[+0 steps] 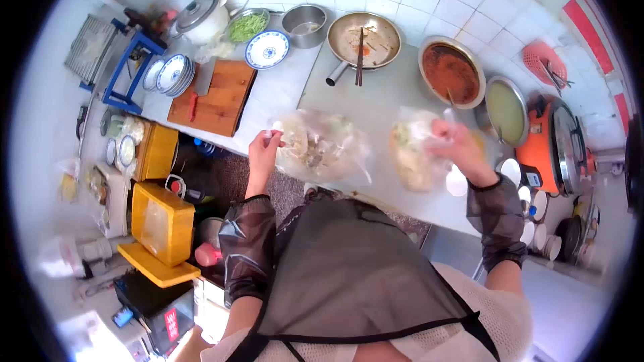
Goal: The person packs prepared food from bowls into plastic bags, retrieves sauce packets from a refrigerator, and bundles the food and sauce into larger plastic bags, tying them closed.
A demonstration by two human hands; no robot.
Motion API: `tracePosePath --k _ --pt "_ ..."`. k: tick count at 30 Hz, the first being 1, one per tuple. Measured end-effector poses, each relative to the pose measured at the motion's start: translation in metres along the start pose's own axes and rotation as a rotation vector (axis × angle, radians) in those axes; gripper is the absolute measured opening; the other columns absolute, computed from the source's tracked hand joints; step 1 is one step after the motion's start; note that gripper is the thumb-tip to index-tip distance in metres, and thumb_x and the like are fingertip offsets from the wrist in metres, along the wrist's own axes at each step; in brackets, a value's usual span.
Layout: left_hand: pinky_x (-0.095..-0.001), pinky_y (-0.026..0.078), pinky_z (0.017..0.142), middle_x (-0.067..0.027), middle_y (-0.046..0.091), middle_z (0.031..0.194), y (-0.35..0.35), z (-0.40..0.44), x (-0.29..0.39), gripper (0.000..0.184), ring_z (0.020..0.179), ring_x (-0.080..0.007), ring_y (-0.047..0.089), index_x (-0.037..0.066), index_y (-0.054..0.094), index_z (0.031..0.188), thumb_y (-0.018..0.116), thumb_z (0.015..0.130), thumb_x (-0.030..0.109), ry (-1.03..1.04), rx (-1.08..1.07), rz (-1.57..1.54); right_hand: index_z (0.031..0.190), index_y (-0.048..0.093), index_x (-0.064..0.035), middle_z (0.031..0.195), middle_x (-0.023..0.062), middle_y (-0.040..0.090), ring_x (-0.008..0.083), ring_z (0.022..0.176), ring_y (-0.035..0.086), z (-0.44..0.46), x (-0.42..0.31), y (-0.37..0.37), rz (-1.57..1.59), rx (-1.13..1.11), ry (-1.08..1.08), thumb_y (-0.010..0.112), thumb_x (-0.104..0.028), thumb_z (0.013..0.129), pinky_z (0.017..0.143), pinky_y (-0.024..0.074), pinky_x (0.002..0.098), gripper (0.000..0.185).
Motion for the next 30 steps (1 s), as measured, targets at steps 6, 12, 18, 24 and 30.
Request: tracePosePath --k 6,12,18,24,30 --pt "-0.0200 0.030 0.049 0.0063 0.033 0.059 0.000 0.000 0.062 0.037 0.051 -0.0043 0.028 0.001 0.047 0.128 0.046 0.097 0.021 -0.324 -0.343 -0.450 0.081 0.052 -0.0098 0.075 -0.0023 0.055 0.0071 0.068 0.056 0.059 -0.047 0.148 1.140 0.137 0.273 0.066 -0.004 0.076 0.057 0.0438 0.0212 0.015" --pt "-0.0192 0.024 0.046 0.0053 0.035 0.059 -0.022 0.005 0.050 0.044 0.050 -0.0041 0.028 0.000 0.036 0.137 0.044 0.097 0.017 -0.437 -0.572 -0.553 0.102 0.049 -0.0048 0.079 0.0149 0.061 0.0357 0.071 0.057 0.118 0.012 0.222 -0.233 0.426 0.286 0.064 -0.020 0.078 0.069 0.0466 0.0430 0.032" --pt "-0.0190 0.023 0.046 0.0048 0.038 0.062 -0.027 0.010 0.054 0.041 0.052 -0.0035 0.030 -0.003 0.040 0.133 0.044 0.097 0.015 -0.420 -0.610 -0.565 0.095 0.057 -0.0026 0.075 0.0129 0.059 0.0282 0.066 0.054 0.034 0.046 0.189 -0.827 0.820 0.119 0.055 -0.018 0.084 0.073 0.0441 0.0357 0.019" --pt "-0.0181 0.024 0.048 0.0046 0.039 0.065 -0.047 0.026 0.078 0.032 0.053 -0.0032 0.030 -0.005 0.049 0.120 0.044 0.096 0.016 -0.406 -0.590 -0.520 0.084 0.056 -0.0005 0.065 0.0015 0.050 0.0116 0.064 0.048 0.080 -0.065 0.160 0.887 0.488 0.170 0.044 -0.004 0.083 0.066 0.0411 0.0249 0.013" --pt "-0.0197 0.028 0.051 0.0029 0.038 0.068 -0.117 0.053 0.156 0.036 0.054 -0.0050 0.032 -0.011 0.046 0.117 0.047 0.094 0.016 -0.183 -0.392 -0.615 0.088 0.058 -0.0012 0.074 -0.0005 0.051 0.0086 0.064 0.045 0.142 -0.180 0.118 0.955 0.286 -0.002 0.046 -0.009 0.088 0.061 0.0389 0.0235 0.014"
Point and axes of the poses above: each hand's wrist, its own z-axis towards the middle knuckle, its own y-axis out of the palm, x = y × z, the point moved 4 cm from there along z, towards the middle knuckle
